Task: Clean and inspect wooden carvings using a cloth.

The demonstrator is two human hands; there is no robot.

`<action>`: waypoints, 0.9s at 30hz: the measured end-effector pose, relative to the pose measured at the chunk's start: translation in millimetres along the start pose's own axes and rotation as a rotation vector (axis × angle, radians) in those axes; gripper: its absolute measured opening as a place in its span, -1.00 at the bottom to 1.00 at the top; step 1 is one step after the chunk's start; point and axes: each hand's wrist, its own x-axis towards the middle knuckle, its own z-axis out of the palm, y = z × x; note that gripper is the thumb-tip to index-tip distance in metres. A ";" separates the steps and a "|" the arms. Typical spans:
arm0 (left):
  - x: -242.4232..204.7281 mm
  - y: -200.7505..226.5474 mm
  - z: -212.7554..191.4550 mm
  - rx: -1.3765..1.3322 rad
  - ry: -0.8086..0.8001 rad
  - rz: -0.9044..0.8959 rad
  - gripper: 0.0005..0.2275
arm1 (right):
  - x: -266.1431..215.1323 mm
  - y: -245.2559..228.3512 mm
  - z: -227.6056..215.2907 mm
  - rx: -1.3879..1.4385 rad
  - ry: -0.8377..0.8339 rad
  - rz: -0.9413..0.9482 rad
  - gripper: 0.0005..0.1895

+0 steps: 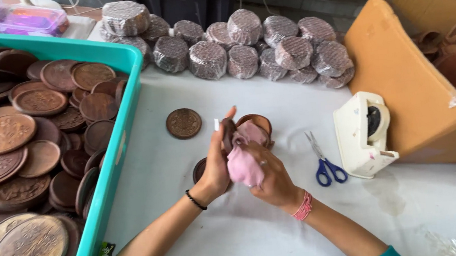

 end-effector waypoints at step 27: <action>1.1 29.5 -7.4 1.480 0.196 0.510 -0.82 | 17.2 103.5 -78.0 0.017 0.447 0.396 -0.73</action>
